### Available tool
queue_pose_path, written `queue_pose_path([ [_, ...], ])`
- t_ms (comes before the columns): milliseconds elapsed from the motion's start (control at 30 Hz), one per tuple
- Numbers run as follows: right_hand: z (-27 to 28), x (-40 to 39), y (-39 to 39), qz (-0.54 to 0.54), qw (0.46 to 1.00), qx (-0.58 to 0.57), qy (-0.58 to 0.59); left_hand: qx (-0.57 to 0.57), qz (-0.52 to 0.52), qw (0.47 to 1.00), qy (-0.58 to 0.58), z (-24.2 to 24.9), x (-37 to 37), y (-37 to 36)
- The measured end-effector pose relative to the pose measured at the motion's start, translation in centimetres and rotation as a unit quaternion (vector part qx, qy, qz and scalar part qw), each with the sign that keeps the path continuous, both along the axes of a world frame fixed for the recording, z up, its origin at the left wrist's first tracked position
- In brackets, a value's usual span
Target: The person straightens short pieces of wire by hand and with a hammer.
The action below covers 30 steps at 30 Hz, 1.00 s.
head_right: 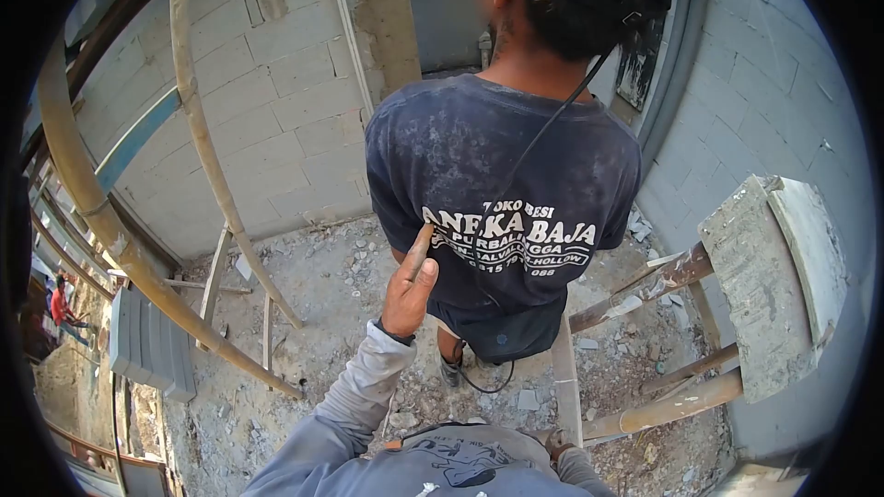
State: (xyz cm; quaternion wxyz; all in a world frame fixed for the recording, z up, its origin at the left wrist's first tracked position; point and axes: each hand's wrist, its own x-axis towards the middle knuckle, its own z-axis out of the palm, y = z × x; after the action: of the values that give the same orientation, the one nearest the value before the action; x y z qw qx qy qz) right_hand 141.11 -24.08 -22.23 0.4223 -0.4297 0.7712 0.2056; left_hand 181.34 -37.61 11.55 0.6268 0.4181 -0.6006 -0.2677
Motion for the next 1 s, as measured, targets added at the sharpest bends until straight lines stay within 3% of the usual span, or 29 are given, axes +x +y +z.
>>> queue_pose_path([
  [100,1.7,0.2,1.0,-0.037,0.999,0.003,-0.016,0.007,-0.009,1.0,0.003,-0.5,0.5,-0.3],
  [233,2.7,1.4,2.2,-0.103,0.992,-0.04,-0.054,0.077,0.041,0.99,0.108,-0.9,0.4,-0.3],
  [300,3.0,2.1,1.9,-0.205,0.978,0.004,-0.046,0.109,0.056,0.984,0.13,-1.8,0.4,0.2],
  [367,0.5,1.6,2.3,-0.215,0.976,-0.003,-0.044,0.1,0.035,0.985,0.137,-3.0,-0.1,0.1],
  [433,-5.7,-0.3,3.4,-0.021,0.986,-0.165,-0.013,0.079,-0.011,0.99,0.114,-3.2,-0.6,0.6],
  [467,-8.9,-1.6,3.8,-0.025,0.987,-0.161,-0.012,0.077,-0.011,0.993,0.088,-3.1,-1.0,0.9],
  [500,-11.8,-2.9,4.2,0.067,0.98,-0.185,-0.027,0.083,-0.014,0.993,0.088,-2.6,-1.5,1.2],
  [533,-11.1,-2.6,4.6,0.157,0.965,-0.207,-0.042,0.068,0.012,0.997,0.029,-1.9,-2.0,1.5],
  [567,-10.1,-3.1,4.0,0.153,0.966,-0.202,-0.043,0.052,0.037,0.997,-0.031,-1.4,-2.3,1.7],
  [633,-0.2,0.5,2.8,0.084,0.996,0.024,-0.026,0.066,0.021,0.997,-0.023,-1.9,-3.2,2.0],
  [667,-4.1,-0.8,3.7,0.015,1.0,-0.023,0.008,0.067,0.031,0.997,0.008,-2.4,-3.5,1.6],
  [767,-7.9,-2.3,4.5,0.038,0.994,-0.098,0.039,0.064,0.04,0.997,0.022,-3.4,-3.8,1.5],
  [800,-8.4,-2.6,4.1,0.036,0.994,-0.098,0.04,0.064,0.062,0.996,0.02,-3.7,-4.0,1.5],
  [867,-9.4,-3.5,3.7,-0.104,0.994,-0.018,-0.002,0.074,0.082,0.993,0.029,-3.6,-4.2,1.5],
  [1000,-8.5,-5.4,2.7,-0.004,0.997,0.044,-0.056,0.112,0.109,0.986,0.055,-3.0,-2.7,1.2],
])
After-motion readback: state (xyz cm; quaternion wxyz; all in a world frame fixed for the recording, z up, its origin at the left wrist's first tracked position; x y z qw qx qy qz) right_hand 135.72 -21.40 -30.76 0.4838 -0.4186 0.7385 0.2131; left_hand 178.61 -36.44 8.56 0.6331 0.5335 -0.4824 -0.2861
